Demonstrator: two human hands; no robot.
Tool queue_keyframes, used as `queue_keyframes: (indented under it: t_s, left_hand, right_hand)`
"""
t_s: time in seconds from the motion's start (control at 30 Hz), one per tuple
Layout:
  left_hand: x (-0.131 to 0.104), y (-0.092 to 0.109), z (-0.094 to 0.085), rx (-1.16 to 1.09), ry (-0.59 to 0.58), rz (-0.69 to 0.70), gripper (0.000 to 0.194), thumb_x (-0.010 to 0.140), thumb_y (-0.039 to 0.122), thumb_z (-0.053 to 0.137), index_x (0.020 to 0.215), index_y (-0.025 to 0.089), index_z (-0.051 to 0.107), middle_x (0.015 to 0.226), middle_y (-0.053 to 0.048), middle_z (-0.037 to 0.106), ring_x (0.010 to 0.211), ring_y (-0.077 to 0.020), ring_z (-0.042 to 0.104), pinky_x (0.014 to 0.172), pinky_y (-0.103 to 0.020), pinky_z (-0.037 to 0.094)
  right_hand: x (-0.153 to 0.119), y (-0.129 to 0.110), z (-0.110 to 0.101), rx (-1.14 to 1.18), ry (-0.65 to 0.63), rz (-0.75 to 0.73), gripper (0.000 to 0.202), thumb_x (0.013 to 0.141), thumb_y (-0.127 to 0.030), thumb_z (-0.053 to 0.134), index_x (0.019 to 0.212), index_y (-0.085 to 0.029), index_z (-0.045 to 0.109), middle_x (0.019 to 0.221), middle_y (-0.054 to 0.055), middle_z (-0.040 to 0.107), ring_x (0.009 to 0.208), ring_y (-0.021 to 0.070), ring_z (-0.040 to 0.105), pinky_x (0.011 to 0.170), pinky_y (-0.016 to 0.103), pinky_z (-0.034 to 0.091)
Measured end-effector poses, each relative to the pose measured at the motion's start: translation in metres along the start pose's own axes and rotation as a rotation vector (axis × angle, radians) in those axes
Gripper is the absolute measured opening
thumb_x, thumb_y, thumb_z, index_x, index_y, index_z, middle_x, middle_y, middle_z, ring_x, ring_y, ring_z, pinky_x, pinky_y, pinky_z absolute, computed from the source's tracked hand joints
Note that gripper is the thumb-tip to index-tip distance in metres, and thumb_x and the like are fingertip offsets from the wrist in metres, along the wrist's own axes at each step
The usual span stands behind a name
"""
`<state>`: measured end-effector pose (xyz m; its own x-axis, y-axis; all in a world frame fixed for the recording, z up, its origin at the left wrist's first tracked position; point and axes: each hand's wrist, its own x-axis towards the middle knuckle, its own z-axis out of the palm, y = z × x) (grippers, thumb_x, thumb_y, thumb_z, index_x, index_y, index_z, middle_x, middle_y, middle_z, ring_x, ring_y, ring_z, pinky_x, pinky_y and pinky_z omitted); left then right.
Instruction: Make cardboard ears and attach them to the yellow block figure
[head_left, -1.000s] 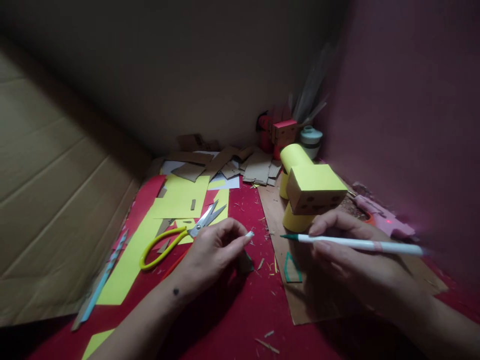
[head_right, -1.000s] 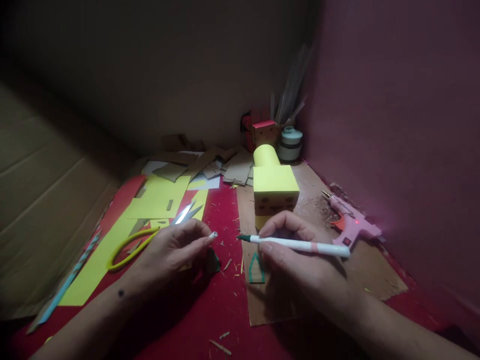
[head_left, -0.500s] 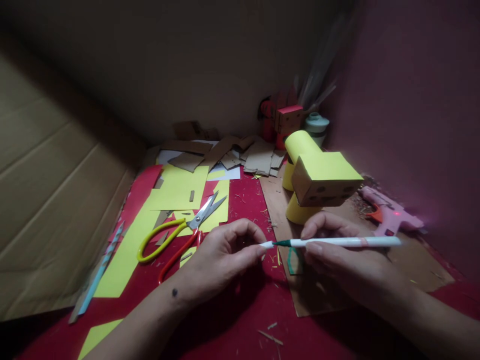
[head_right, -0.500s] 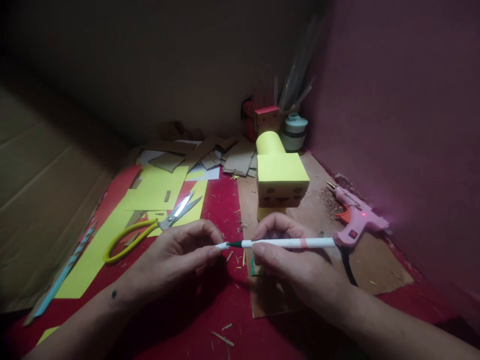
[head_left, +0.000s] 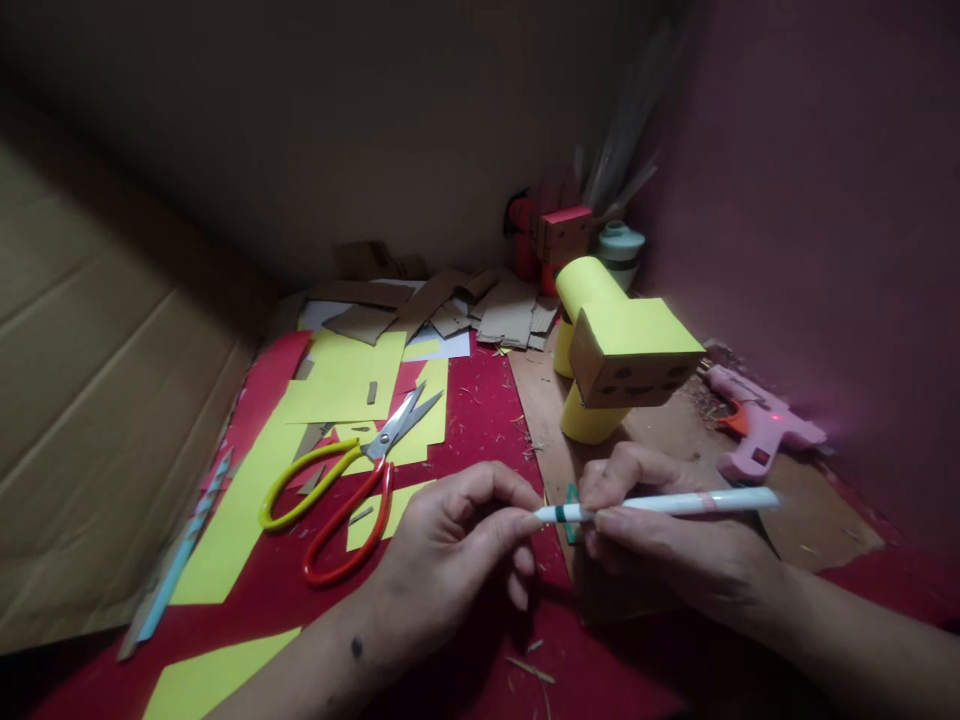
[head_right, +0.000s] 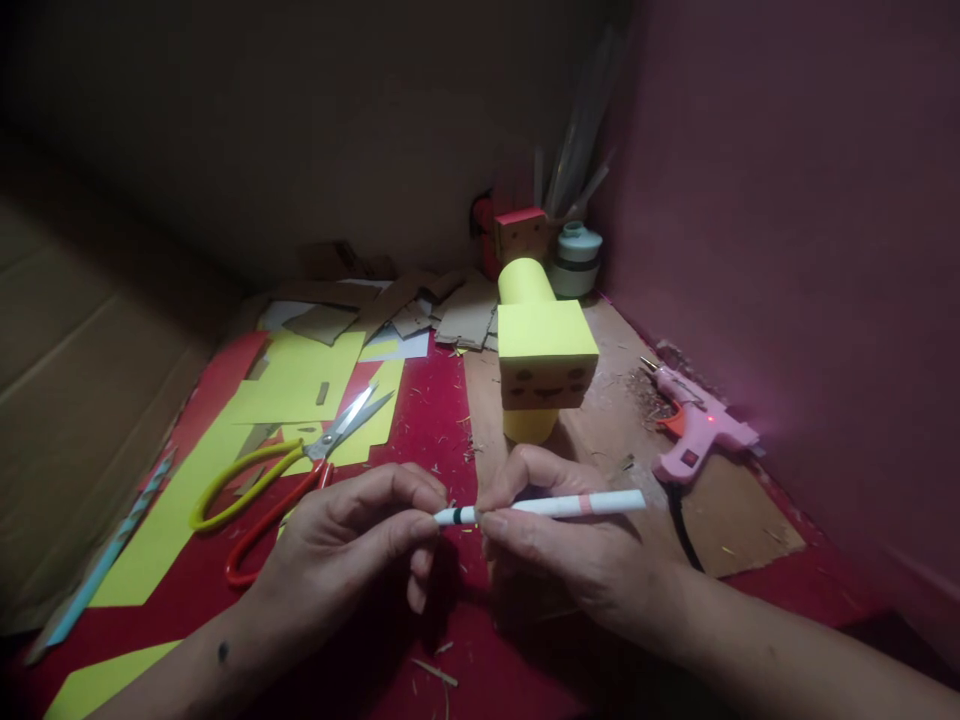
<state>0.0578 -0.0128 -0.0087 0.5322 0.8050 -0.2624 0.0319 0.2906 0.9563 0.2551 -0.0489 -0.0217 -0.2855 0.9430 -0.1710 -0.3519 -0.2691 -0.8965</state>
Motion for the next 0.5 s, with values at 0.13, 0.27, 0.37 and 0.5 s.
queue_keyframes:
  t_s: [0.13,0.27,0.37,0.5]
  left_hand:
    - [-0.005,-0.001,0.003,-0.041,-0.01,0.006,0.012,0.083,0.03,0.061,0.081,0.018,0.059,0.056,0.003,0.06,0.043,-0.0102,0.059,0.043,-0.019,0.046]
    - [-0.008,0.001,0.007,0.004,-0.02,0.072,0.012,0.084,0.03,0.06,0.079,0.019,0.06,0.056,0.004,0.059,0.042,-0.0095,0.059,0.043,-0.019,0.046]
    - [-0.011,0.003,0.011,0.05,-0.014,0.098,0.013,0.085,0.03,0.06,0.077,0.02,0.061,0.058,0.004,0.059,0.042,-0.0092,0.059,0.043,-0.019,0.046]
    - [-0.014,0.01,0.013,0.138,-0.052,0.082,0.014,0.083,0.033,0.061,0.078,0.02,0.059,0.07,0.0,0.062,0.046,-0.0105,0.059,0.045,-0.023,0.049]
  right_hand:
    - [0.0,0.005,-0.005,-0.036,-0.054,-0.115,0.013,0.08,-0.029,0.067,0.079,-0.019,0.058,0.069,0.0,0.06,0.058,0.0105,0.052,0.05,0.023,0.038]
    - [-0.003,0.007,-0.007,-0.004,-0.14,-0.153,0.009,0.082,-0.025,0.064,0.084,-0.019,0.059,0.072,0.001,0.062,0.06,0.0107,0.053,0.05,0.023,0.037]
    - [-0.004,0.007,-0.004,0.026,-0.17,-0.143,0.009,0.082,-0.027,0.064,0.084,-0.02,0.057,0.073,0.001,0.062,0.061,0.0121,0.054,0.052,0.025,0.038]
    - [-0.012,-0.007,-0.007,-0.082,-0.151,-0.117,0.012,0.081,-0.031,0.064,0.081,-0.021,0.058,0.068,0.0,0.06,0.055,0.0106,0.048,0.046,0.024,0.032]
